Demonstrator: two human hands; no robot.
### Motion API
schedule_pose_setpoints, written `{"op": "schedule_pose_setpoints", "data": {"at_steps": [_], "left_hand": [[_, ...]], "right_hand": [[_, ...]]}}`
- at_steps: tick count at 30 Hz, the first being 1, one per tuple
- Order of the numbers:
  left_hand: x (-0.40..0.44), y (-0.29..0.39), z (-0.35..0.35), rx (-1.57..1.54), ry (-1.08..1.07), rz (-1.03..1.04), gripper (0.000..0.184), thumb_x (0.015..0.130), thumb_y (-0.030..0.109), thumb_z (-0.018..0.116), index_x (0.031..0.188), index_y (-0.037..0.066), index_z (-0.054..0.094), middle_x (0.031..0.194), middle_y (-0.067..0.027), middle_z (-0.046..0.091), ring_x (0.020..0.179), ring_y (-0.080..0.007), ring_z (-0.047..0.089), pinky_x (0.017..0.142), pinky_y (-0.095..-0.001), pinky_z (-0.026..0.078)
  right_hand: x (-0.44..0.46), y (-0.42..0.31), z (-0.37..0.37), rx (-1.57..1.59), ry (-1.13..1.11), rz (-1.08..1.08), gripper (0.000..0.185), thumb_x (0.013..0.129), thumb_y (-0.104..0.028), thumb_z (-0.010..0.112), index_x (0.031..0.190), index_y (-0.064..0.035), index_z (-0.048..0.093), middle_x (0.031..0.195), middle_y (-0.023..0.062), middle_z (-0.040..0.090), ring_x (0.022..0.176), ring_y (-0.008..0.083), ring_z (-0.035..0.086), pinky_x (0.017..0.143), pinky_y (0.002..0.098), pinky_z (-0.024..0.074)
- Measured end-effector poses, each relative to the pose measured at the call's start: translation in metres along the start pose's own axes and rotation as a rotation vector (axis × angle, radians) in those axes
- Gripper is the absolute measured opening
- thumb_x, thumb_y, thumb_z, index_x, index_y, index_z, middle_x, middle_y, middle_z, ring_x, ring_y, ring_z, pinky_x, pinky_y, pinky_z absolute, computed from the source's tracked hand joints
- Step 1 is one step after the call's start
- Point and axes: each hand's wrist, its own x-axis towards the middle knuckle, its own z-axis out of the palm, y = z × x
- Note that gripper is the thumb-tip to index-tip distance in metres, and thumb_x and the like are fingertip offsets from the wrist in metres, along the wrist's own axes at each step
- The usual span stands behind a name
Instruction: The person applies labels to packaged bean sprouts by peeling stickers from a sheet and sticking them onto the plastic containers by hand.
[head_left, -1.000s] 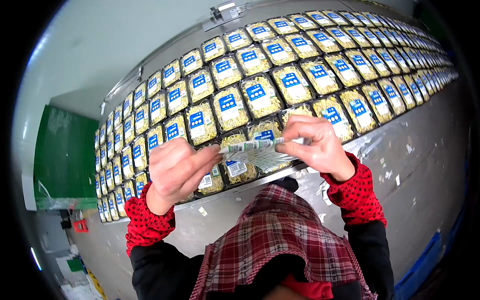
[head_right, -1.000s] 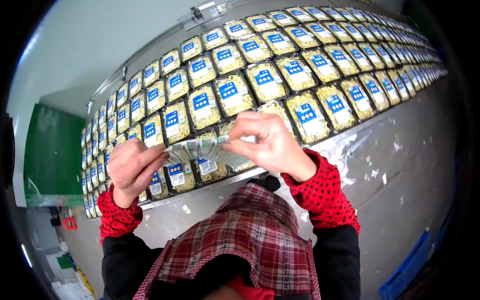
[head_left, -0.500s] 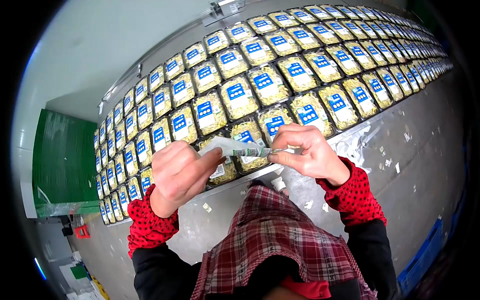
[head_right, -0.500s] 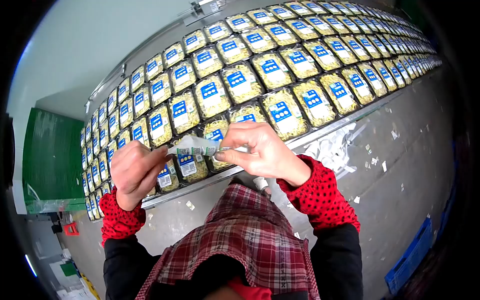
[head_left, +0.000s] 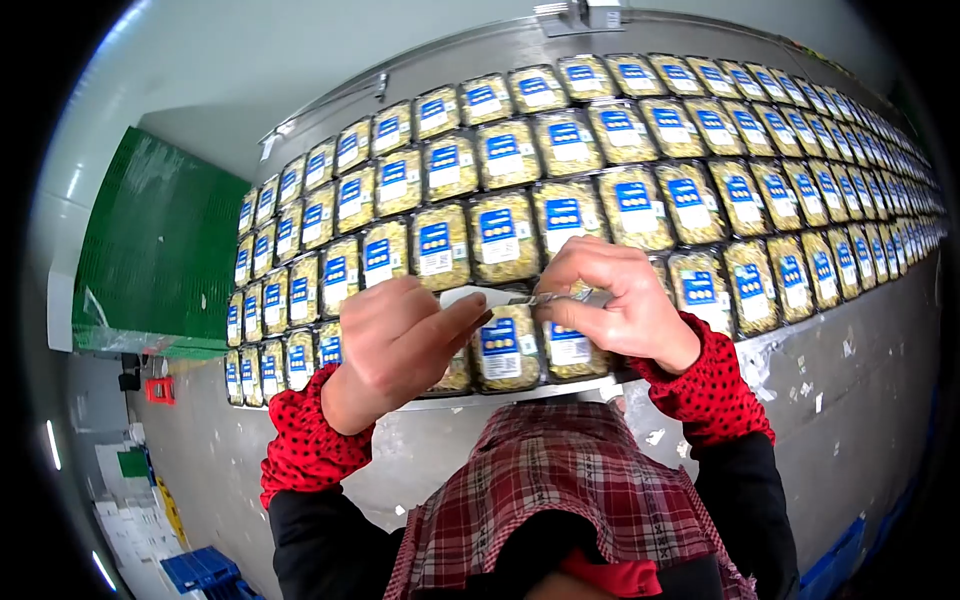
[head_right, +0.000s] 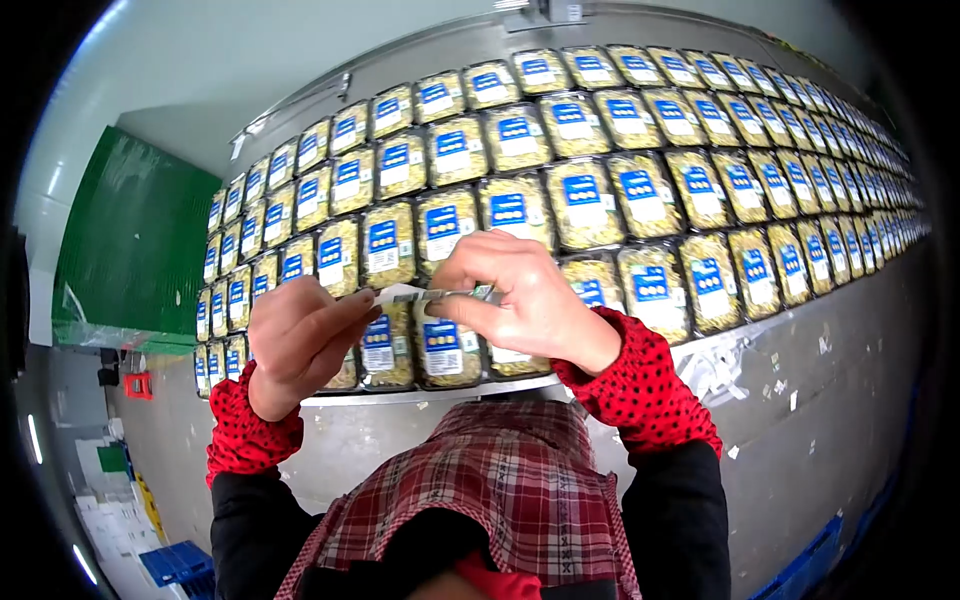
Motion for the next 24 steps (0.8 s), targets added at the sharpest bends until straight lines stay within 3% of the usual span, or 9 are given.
{"op": "schedule_pose_setpoints", "data": {"at_steps": [4, 6, 9, 12, 15, 16, 18, 20, 24], "left_hand": [[-0.022, -0.04, -0.02, -0.087, -0.048, -0.168, 0.023, 0.065, 0.004, 0.078, 0.085, 0.006, 0.067, 0.058, -0.0024, 0.047, 0.046, -0.0173, 0.047, 0.04, -0.0314, 0.034], [-0.026, -0.052, -0.03, -0.115, -0.119, -0.269, 0.018, 0.069, 0.003, 0.077, 0.084, 0.005, 0.066, 0.061, -0.0056, 0.053, 0.048, -0.0195, 0.052, 0.042, -0.0318, 0.039], [-0.023, -0.066, -0.031, -0.307, -0.142, -0.531, 0.011, 0.075, 0.0, 0.073, 0.084, 0.001, 0.066, 0.071, -0.0103, 0.064, 0.057, -0.0208, 0.062, 0.05, -0.0295, 0.047], [-0.025, -0.082, -0.019, -0.464, -0.058, -0.691, 0.01, 0.076, 0.001, 0.073, 0.085, 0.001, 0.068, 0.071, -0.0094, 0.064, 0.057, -0.0164, 0.061, 0.051, -0.0281, 0.047], [-0.007, -0.088, -0.024, -0.533, -0.147, -1.022, 0.01, 0.081, 0.007, 0.071, 0.086, -0.001, 0.069, 0.072, -0.0067, 0.067, 0.061, -0.0099, 0.059, 0.054, -0.0249, 0.046], [0.002, -0.093, -0.023, -0.519, -0.219, -1.101, 0.011, 0.082, 0.009, 0.07, 0.086, -0.001, 0.069, 0.071, -0.0061, 0.067, 0.061, -0.0094, 0.058, 0.055, -0.025, 0.046], [-0.001, -0.113, -0.009, -0.49, -0.184, -0.969, 0.012, 0.083, 0.01, 0.067, 0.086, -0.002, 0.069, 0.071, -0.0042, 0.066, 0.064, -0.0086, 0.057, 0.061, -0.0255, 0.046], [0.006, -0.122, 0.008, -0.779, -0.112, -1.228, 0.008, 0.082, 0.006, 0.065, 0.083, -0.002, 0.068, 0.073, -0.0025, 0.065, 0.067, -0.0076, 0.056, 0.064, -0.0239, 0.044], [0.009, -0.128, 0.036, -0.941, -0.117, -1.356, 0.008, 0.083, 0.005, 0.064, 0.08, -0.001, 0.067, 0.074, -0.0021, 0.065, 0.067, -0.0069, 0.055, 0.064, -0.0218, 0.042]], "right_hand": [[0.039, 0.012, 0.038, -0.033, -0.035, 0.042, 0.014, 0.074, -0.007, 0.07, 0.085, 0.0002, 0.064, 0.082, 0.0106, 0.064, 0.075, 0.0271, 0.062, 0.067, 0.0346, 0.0488], [0.058, 0.005, 0.052, -0.146, 0.132, -0.077, 0.026, 0.071, -0.01, 0.073, 0.094, -0.0007, 0.066, 0.093, 0.0109, 0.063, 0.084, 0.027, 0.063, 0.073, 0.0333, 0.0509], [0.078, 0.01, 0.06, -0.304, 0.11, -0.169, 0.02, 0.072, -0.009, 0.073, 0.09, -0.0033, 0.067, 0.088, 0.0086, 0.063, 0.08, 0.0255, 0.062, 0.07, 0.0335, 0.0511], [0.096, 0.022, 0.064, -0.414, 0.126, -0.246, 0.013, 0.073, -0.008, 0.072, 0.085, -0.0056, 0.067, 0.083, 0.006, 0.062, 0.076, 0.0237, 0.062, 0.065, 0.0331, 0.0505], [0.105, 0.043, 0.063, -0.572, 0.257, -0.421, 0.018, 0.062, -0.007, 0.069, 0.08, -0.0085, 0.066, 0.077, 0.0017, 0.057, 0.067, 0.0179, 0.057, 0.05, 0.0297, 0.0459], [0.105, 0.055, 0.064, -0.62, 0.306, -0.458, 0.02, 0.059, -0.009, 0.068, 0.079, -0.0084, 0.067, 0.078, 0.0016, 0.058, 0.067, 0.0173, 0.056, 0.05, 0.0288, 0.0443], [0.106, 0.06, 0.06, -0.711, 0.323, -0.499, 0.024, 0.058, -0.015, 0.062, 0.081, -0.0076, 0.066, 0.079, 0.0019, 0.057, 0.07, 0.0167, 0.055, 0.055, 0.0284, 0.0434], [0.102, 0.069, 0.05, -0.718, 0.342, -0.532, 0.027, 0.056, -0.012, 0.066, 0.082, -0.0049, 0.069, 0.085, 0.0066, 0.062, 0.07, 0.0181, 0.061, 0.054, 0.0264, 0.0458], [0.082, 0.092, 0.036, -0.68, 0.366, -0.581, 0.027, 0.058, -0.013, 0.068, 0.083, -0.0017, 0.068, 0.085, 0.0081, 0.062, 0.068, 0.0186, 0.06, 0.053, 0.0261, 0.0447]]}}
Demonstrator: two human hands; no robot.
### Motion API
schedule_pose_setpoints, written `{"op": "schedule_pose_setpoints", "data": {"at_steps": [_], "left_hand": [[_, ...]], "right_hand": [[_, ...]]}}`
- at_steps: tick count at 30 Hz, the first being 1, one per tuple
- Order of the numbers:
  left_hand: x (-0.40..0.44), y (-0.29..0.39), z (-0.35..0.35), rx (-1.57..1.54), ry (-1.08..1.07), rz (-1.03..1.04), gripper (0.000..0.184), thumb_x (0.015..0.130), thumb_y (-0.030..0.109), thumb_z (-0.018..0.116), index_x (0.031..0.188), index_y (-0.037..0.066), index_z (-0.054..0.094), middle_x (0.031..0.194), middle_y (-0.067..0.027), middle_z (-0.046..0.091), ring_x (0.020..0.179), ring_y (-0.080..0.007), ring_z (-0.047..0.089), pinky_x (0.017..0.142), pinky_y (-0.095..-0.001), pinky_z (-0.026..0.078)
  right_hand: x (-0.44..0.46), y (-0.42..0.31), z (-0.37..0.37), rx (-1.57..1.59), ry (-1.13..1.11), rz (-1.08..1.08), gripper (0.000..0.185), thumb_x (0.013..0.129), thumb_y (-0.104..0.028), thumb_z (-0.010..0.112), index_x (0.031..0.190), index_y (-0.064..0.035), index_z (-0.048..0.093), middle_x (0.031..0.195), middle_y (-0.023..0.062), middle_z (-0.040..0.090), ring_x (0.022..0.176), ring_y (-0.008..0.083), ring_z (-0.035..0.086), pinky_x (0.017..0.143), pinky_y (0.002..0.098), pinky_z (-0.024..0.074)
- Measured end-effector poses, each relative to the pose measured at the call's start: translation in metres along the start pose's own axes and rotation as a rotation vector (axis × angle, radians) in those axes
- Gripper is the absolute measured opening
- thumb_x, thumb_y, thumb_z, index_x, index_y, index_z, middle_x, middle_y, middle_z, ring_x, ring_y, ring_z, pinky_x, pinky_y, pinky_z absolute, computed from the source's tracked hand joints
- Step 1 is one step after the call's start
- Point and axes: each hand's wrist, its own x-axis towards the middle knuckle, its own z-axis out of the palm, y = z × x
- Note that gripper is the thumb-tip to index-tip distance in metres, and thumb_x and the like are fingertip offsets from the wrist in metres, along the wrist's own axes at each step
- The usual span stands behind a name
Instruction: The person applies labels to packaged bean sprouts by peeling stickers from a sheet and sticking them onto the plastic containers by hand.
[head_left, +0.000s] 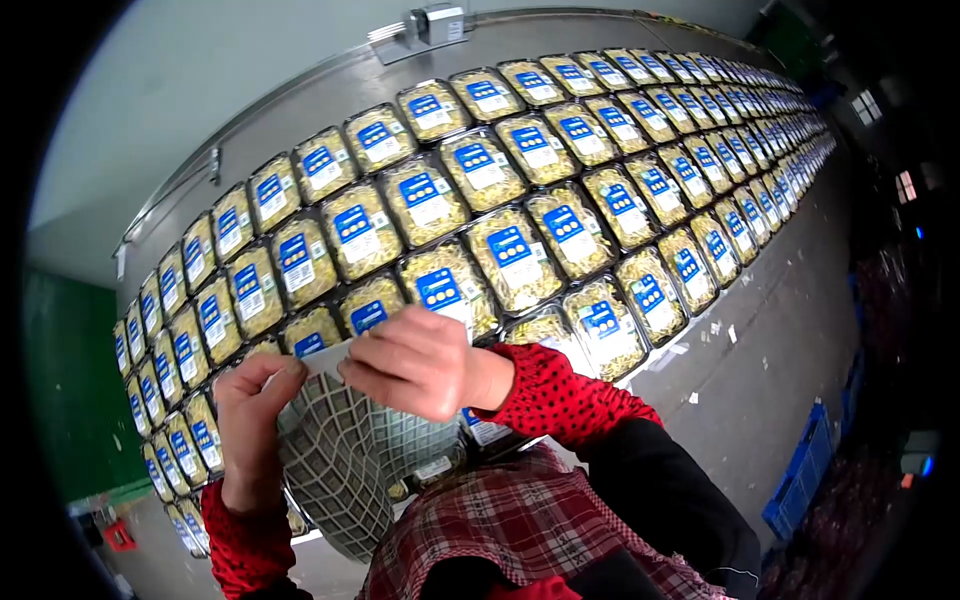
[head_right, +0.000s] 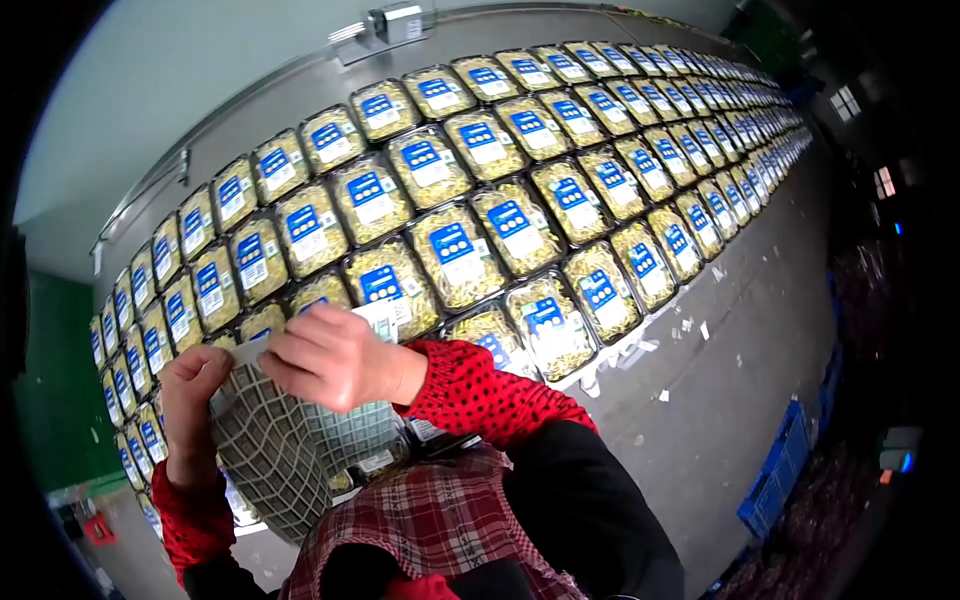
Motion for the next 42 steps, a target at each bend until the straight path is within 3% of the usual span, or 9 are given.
{"op": "schedule_pose_setpoints", "data": {"at_steps": [7, 8, 11, 18, 24, 30, 35, 40, 42], "left_hand": [[0.021, -0.01, 0.0, 0.121, 0.045, 0.145, 0.01, 0.084, 0.009, 0.062, 0.083, -0.001, 0.064, 0.073, -0.0005, 0.06, 0.068, -0.0073, 0.052, 0.066, -0.0218, 0.04], [0.012, 0.001, -0.004, 0.153, 0.134, 0.158, 0.011, 0.083, 0.01, 0.063, 0.083, -0.001, 0.064, 0.072, 0.0001, 0.059, 0.067, -0.0073, 0.051, 0.065, -0.0217, 0.039], [-0.013, -0.005, -0.029, 0.157, 0.2, 0.122, 0.01, 0.083, 0.009, 0.063, 0.082, -0.001, 0.064, 0.07, 0.0005, 0.058, 0.065, -0.0062, 0.05, 0.063, -0.0212, 0.038], [-0.026, -0.01, -0.021, 0.203, 0.24, 0.042, 0.009, 0.084, 0.006, 0.064, 0.079, -0.001, 0.063, 0.067, 0.0021, 0.057, 0.062, -0.0038, 0.047, 0.059, -0.0198, 0.035], [-0.037, -0.015, -0.028, 0.222, 0.303, 0.079, 0.012, 0.088, 0.009, 0.06, 0.08, 0.0, 0.061, 0.066, 0.0036, 0.053, 0.061, -0.0034, 0.043, 0.058, -0.0201, 0.033], [-0.049, -0.028, -0.042, 0.291, 0.396, 0.121, 0.01, 0.087, 0.008, 0.061, 0.08, 0.001, 0.061, 0.068, 0.0049, 0.051, 0.063, -0.0036, 0.042, 0.059, -0.0196, 0.032], [-0.059, -0.033, -0.047, 0.213, 0.424, 0.048, 0.01, 0.086, 0.008, 0.063, 0.078, 0.002, 0.061, 0.066, 0.0055, 0.051, 0.062, -0.0034, 0.04, 0.059, -0.0197, 0.03], [-0.072, -0.045, -0.061, 0.23, 0.47, 0.061, 0.011, 0.085, 0.008, 0.068, 0.08, 0.0, 0.063, 0.067, 0.0031, 0.056, 0.063, -0.0039, 0.044, 0.06, -0.0192, 0.033], [-0.074, -0.048, -0.066, 0.213, 0.473, 0.106, 0.01, 0.084, 0.007, 0.067, 0.08, 0.0, 0.063, 0.068, 0.0028, 0.057, 0.064, -0.0041, 0.045, 0.061, -0.0193, 0.034]], "right_hand": [[-0.04, 0.042, -0.04, -0.011, -0.051, 0.21, 0.011, 0.071, -0.003, 0.065, 0.08, -0.0047, 0.069, 0.085, 0.0091, 0.065, 0.066, 0.0146, 0.06, 0.058, 0.0239, 0.0489], [-0.046, 0.052, -0.066, 0.358, -0.022, 0.991, 0.006, 0.08, -0.005, 0.063, 0.078, -0.0063, 0.069, 0.083, 0.0073, 0.066, 0.066, 0.0103, 0.06, 0.056, 0.0217, 0.0464], [-0.122, 0.15, -0.126, 0.261, 0.186, 1.703, 0.013, 0.081, -0.011, 0.067, 0.084, 0.0021, 0.066, 0.069, 0.0041, 0.062, 0.052, 0.0084, 0.048, 0.048, 0.0234, 0.0376], [-0.184, 0.203, -0.124, -0.155, -0.093, 1.585, 0.021, 0.078, -0.016, 0.071, 0.074, 0.0046, 0.067, 0.062, 0.0016, 0.059, 0.056, 0.0062, 0.047, 0.051, 0.0262, 0.0379], [-0.176, 0.201, -0.114, -0.827, -0.545, 1.309, 0.032, 0.07, -0.032, 0.077, 0.083, -0.004, 0.07, 0.074, 0.0177, 0.067, 0.07, 0.0348, 0.066, 0.062, 0.043, 0.051], [-0.164, 0.179, -0.06, 0.205, -0.147, 1.427, 0.017, 0.074, -0.005, 0.075, 0.081, 0.0024, 0.062, 0.073, 0.0047, 0.064, 0.065, 0.0085, 0.058, 0.059, 0.0216, 0.0461], [-0.18, 0.181, -0.034, 0.139, -0.137, 1.445, 0.018, 0.069, -0.006, 0.073, 0.08, 0.0025, 0.063, 0.07, 0.006, 0.064, 0.062, 0.0107, 0.057, 0.059, 0.0256, 0.0479], [-0.164, 0.167, -0.028, -0.656, -0.566, 0.993, 0.032, 0.067, -0.023, 0.079, 0.083, -0.0046, 0.059, 0.082, 0.0158, 0.065, 0.072, 0.0334, 0.064, 0.064, 0.0431, 0.0501], [-0.157, 0.174, -0.027, -0.367, -0.562, 1.17, 0.035, 0.067, -0.026, 0.081, 0.083, -0.0019, 0.061, 0.084, 0.0154, 0.066, 0.076, 0.0321, 0.064, 0.066, 0.0405, 0.0507]]}}
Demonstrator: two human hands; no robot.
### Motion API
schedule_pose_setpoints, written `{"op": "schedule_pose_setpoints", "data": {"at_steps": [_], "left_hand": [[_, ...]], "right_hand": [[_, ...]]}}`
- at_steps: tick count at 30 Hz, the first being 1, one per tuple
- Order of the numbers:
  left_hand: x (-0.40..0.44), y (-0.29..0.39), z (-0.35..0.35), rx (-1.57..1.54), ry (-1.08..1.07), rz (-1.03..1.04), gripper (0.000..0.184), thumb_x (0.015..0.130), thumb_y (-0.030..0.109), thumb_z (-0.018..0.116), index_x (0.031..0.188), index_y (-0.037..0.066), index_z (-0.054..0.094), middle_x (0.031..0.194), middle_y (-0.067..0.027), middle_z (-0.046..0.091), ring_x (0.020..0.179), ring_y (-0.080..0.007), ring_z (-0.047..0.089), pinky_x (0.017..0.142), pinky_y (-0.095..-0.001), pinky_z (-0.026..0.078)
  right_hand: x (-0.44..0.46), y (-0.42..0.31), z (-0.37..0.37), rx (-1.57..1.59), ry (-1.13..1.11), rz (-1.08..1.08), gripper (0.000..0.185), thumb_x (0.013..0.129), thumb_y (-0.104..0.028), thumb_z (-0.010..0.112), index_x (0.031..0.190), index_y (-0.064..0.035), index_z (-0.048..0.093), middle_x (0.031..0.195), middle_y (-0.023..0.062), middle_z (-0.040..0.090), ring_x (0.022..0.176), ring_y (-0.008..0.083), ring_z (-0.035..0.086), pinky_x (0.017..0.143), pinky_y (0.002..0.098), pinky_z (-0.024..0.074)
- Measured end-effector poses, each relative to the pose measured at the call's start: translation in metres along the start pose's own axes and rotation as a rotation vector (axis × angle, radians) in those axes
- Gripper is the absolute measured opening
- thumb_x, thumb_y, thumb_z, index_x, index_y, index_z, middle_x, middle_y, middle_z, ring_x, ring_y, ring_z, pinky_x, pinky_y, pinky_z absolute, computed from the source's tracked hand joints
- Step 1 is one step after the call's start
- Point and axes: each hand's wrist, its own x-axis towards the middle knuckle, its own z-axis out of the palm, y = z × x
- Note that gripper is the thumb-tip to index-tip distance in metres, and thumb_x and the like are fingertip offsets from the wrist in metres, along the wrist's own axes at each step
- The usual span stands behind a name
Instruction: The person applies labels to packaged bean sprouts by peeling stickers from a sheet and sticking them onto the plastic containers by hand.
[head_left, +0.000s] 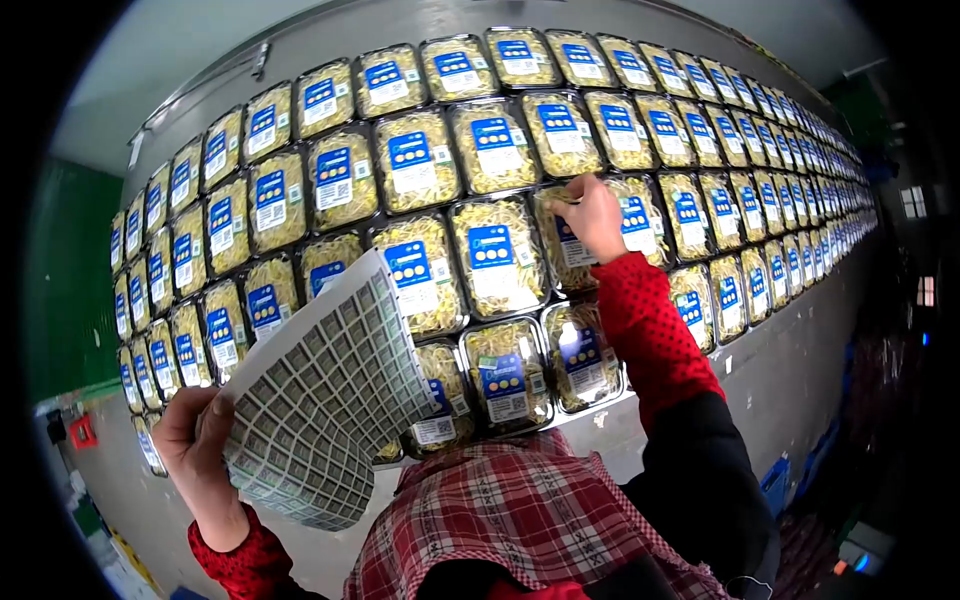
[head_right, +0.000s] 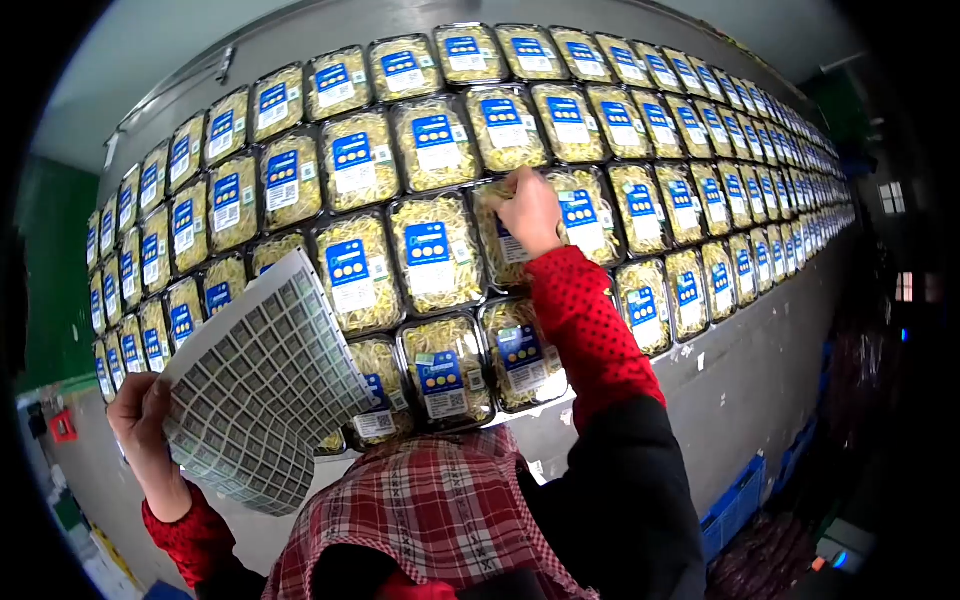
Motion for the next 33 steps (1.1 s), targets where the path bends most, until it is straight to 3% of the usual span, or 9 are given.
{"op": "schedule_pose_setpoints", "data": {"at_steps": [4, 9, 16, 18, 19, 20, 23, 30, 33], "left_hand": [[-0.002, -0.001, -0.001, -0.063, 0.0, -0.035, 0.009, 0.084, 0.007, 0.068, 0.081, -0.001, 0.064, 0.068, 0.0024, 0.057, 0.064, -0.004, 0.046, 0.062, -0.0191, 0.034], [-0.008, -0.016, -0.008, -0.065, 0.025, -0.002, 0.006, 0.086, 0.005, 0.063, 0.082, 0.0, 0.063, 0.07, 0.0028, 0.057, 0.064, -0.0035, 0.044, 0.061, -0.0193, 0.033], [-0.018, -0.023, -0.021, -0.073, 0.098, 0.006, 0.01, 0.083, 0.007, 0.069, 0.081, -0.001, 0.064, 0.069, 0.0017, 0.058, 0.065, -0.0054, 0.047, 0.062, -0.0204, 0.036], [-0.022, -0.031, -0.026, -0.04, 0.134, 0.051, 0.009, 0.083, 0.006, 0.069, 0.081, -0.001, 0.064, 0.069, 0.0016, 0.058, 0.065, -0.0054, 0.047, 0.062, -0.0206, 0.036], [-0.023, -0.032, -0.028, -0.029, 0.148, 0.047, 0.009, 0.083, 0.006, 0.069, 0.081, -0.001, 0.064, 0.069, 0.0014, 0.058, 0.065, -0.0053, 0.047, 0.062, -0.0205, 0.036], [-0.025, -0.032, -0.031, -0.014, 0.155, 0.04, 0.008, 0.083, 0.005, 0.069, 0.081, -0.001, 0.064, 0.069, 0.0013, 0.058, 0.065, -0.0051, 0.047, 0.062, -0.0205, 0.036], [-0.03, -0.033, -0.032, -0.053, 0.146, 0.011, 0.01, 0.082, 0.006, 0.07, 0.08, -0.002, 0.064, 0.069, 0.0015, 0.058, 0.064, -0.0047, 0.046, 0.061, -0.0204, 0.036], [-0.041, -0.044, -0.039, -0.059, 0.152, 0.029, 0.007, 0.081, 0.002, 0.068, 0.081, -0.003, 0.064, 0.07, 0.0005, 0.06, 0.064, -0.005, 0.047, 0.061, -0.0204, 0.037], [-0.037, -0.05, -0.036, 0.007, 0.149, 0.02, 0.004, 0.08, -0.001, 0.067, 0.081, -0.004, 0.065, 0.071, -0.0007, 0.061, 0.065, -0.0059, 0.051, 0.061, -0.0208, 0.039]], "right_hand": [[-0.022, -0.068, 0.023, 0.734, -0.309, 0.08, 0.035, 0.068, -0.012, 0.078, 0.095, 0.002, 0.06, 0.079, 0.0079, 0.061, 0.073, 0.0155, 0.056, 0.067, 0.0295, 0.0473], [-0.018, -0.068, 0.078, 0.671, -0.296, 0.135, 0.031, 0.067, 0.004, 0.072, 0.092, -0.0018, 0.055, 0.083, 0.0048, 0.057, 0.062, 0.0089, 0.051, 0.052, 0.0231, 0.0412], [-0.035, -0.088, 0.076, -0.045, 0.06, -0.29, 0.042, 0.059, -0.01, 0.082, 0.089, -0.0039, 0.053, 0.097, 0.0202, 0.052, 0.067, 0.0399, 0.06, 0.06, 0.0454, 0.0495], [-0.028, -0.083, 0.082, 0.164, -0.012, -0.306, 0.043, 0.061, -0.007, 0.082, 0.092, -0.0023, 0.054, 0.096, 0.018, 0.053, 0.066, 0.0314, 0.061, 0.058, 0.04, 0.0503], [-0.029, -0.116, 0.062, 0.515, -0.426, 0.114, 0.045, 0.063, -0.004, 0.081, 0.098, 0.0013, 0.055, 0.095, 0.0133, 0.055, 0.076, 0.0205, 0.06, 0.063, 0.0326, 0.0503], [-0.035, -0.124, 0.076, 0.792, -0.446, 0.052, 0.044, 0.065, 0.001, 0.078, 0.102, 0.004, 0.055, 0.095, 0.009, 0.056, 0.084, 0.0143, 0.056, 0.066, 0.0276, 0.0496], [-0.04, -0.152, 0.111, 1.049, -0.535, 0.147, 0.043, 0.064, 0.01, 0.071, 0.104, 0.0037, 0.055, 0.095, 0.0067, 0.056, 0.082, 0.0158, 0.056, 0.066, 0.0278, 0.051], [-0.034, -0.156, 0.156, 0.71, -0.414, -0.045, 0.041, 0.062, 0.009, 0.067, 0.1, 0.001, 0.055, 0.096, 0.0082, 0.055, 0.085, 0.0154, 0.056, 0.066, 0.0278, 0.0494], [-0.038, -0.154, 0.171, 0.291, -0.096, -0.511, 0.039, 0.06, 0.007, 0.067, 0.097, -0.0011, 0.055, 0.105, 0.0169, 0.048, 0.086, 0.0309, 0.058, 0.073, 0.0359, 0.05]]}}
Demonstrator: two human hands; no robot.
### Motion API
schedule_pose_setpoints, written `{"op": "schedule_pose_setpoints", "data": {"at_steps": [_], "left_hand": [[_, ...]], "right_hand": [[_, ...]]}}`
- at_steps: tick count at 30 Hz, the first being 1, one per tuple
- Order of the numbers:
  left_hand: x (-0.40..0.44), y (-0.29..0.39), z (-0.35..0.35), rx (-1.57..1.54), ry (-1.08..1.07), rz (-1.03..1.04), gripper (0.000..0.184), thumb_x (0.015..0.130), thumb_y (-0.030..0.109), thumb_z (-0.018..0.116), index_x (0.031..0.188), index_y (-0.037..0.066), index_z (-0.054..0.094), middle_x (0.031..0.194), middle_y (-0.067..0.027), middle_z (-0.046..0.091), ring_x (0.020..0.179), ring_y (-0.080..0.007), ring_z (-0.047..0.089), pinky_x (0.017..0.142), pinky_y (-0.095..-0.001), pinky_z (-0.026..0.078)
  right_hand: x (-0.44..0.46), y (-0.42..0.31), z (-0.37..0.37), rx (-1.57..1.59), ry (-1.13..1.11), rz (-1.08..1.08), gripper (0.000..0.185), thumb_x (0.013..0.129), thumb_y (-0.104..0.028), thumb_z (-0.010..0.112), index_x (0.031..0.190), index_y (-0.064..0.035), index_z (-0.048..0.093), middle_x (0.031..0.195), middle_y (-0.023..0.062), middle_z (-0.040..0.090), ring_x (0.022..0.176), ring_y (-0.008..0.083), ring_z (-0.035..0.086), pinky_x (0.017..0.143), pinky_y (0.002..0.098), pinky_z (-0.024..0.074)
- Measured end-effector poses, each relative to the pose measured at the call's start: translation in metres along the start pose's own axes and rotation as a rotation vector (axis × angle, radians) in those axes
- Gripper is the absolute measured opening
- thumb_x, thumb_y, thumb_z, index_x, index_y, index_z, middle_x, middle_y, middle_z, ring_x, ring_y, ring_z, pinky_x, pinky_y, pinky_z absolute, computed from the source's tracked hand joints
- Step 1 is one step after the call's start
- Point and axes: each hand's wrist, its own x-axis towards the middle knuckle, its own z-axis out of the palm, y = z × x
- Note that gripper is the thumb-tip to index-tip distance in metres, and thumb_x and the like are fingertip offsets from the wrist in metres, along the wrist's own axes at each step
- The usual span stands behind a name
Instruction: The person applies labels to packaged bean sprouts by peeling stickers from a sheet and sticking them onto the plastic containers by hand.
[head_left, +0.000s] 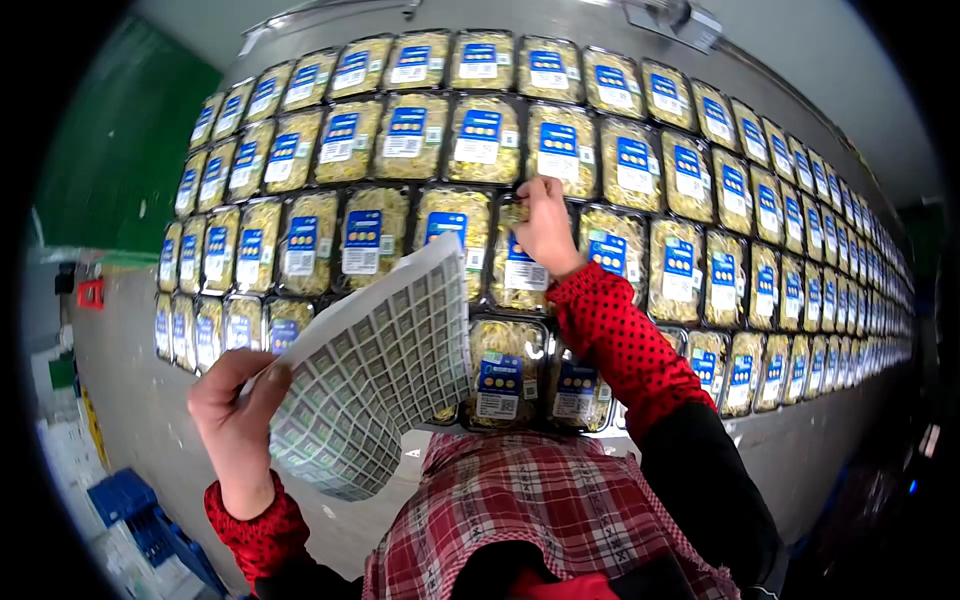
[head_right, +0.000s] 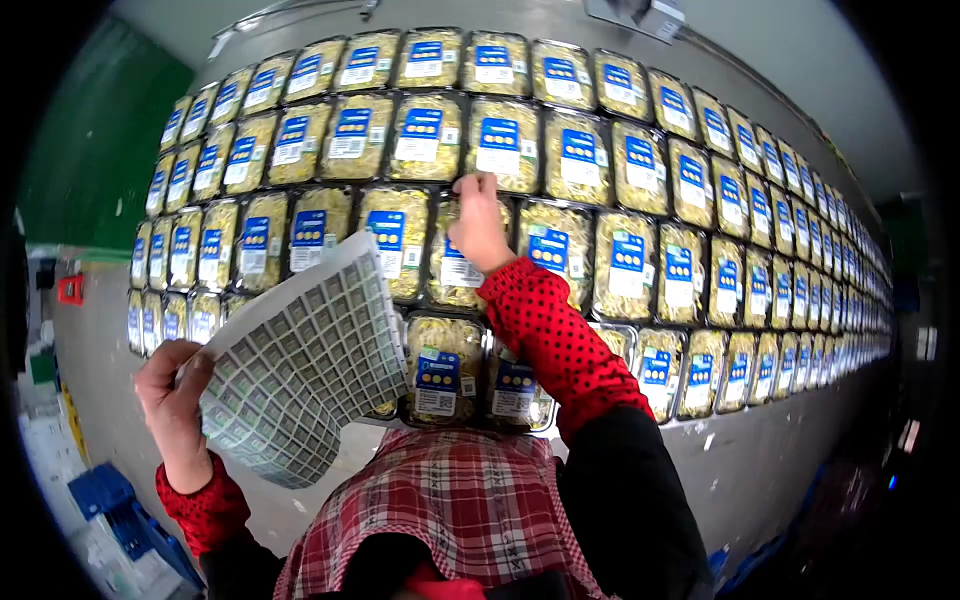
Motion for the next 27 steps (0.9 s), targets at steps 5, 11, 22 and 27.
{"op": "schedule_pose_setpoints", "data": {"at_steps": [5, 11, 22, 27], "left_hand": [[-0.002, 0.012, -0.006, 0.046, -0.03, -0.019, 0.007, 0.078, -0.002, 0.069, 0.085, -0.003, 0.067, 0.073, -0.0024, 0.064, 0.067, -0.0066, 0.056, 0.062, -0.0212, 0.043], [0.01, -0.007, -0.016, -0.231, 0.087, 0.0, 0.028, 0.086, 0.008, 0.065, 0.112, 0.001, 0.06, 0.096, -0.003, 0.064, 0.075, -0.0049, 0.054, 0.063, -0.02, 0.043], [0.031, -0.157, -0.081, -1.009, -0.201, -0.388, 0.019, 0.095, 0.017, 0.054, 0.097, -0.001, 0.06, 0.081, -0.0076, 0.066, 0.067, -0.0172, 0.065, 0.061, -0.0284, 0.052], [0.053, -0.189, -0.136, -0.95, -0.178, -0.293, 0.018, 0.091, 0.016, 0.06, 0.082, 0.0, 0.064, 0.077, -0.0059, 0.065, 0.065, -0.0149, 0.061, 0.063, -0.0264, 0.048]], "right_hand": [[0.014, -0.048, -0.036, 0.863, -0.462, 0.28, 0.046, 0.077, -0.006, 0.069, 0.119, -0.0026, 0.051, 0.108, 0.0126, 0.06, 0.104, 0.0249, 0.058, 0.088, 0.034, 0.0471], [-0.004, -0.135, -0.049, 1.093, -0.616, 0.163, 0.053, 0.08, 0.003, 0.064, 0.129, -0.0035, 0.045, 0.102, 0.0057, 0.064, 0.089, 0.0115, 0.061, 0.077, 0.025, 0.0493], [-0.003, -0.196, -0.02, 1.062, -0.137, 0.205, 0.035, 0.081, 0.004, 0.066, 0.115, -0.0004, 0.058, 0.096, 0.0079, 0.067, 0.082, 0.0102, 0.063, 0.074, 0.023, 0.0494], [-0.008, -0.247, 0.024, 0.888, -0.067, 0.287, 0.033, 0.08, 0.003, 0.068, 0.112, 0.0017, 0.062, 0.096, 0.0084, 0.068, 0.081, 0.0108, 0.063, 0.074, 0.0227, 0.0493]]}}
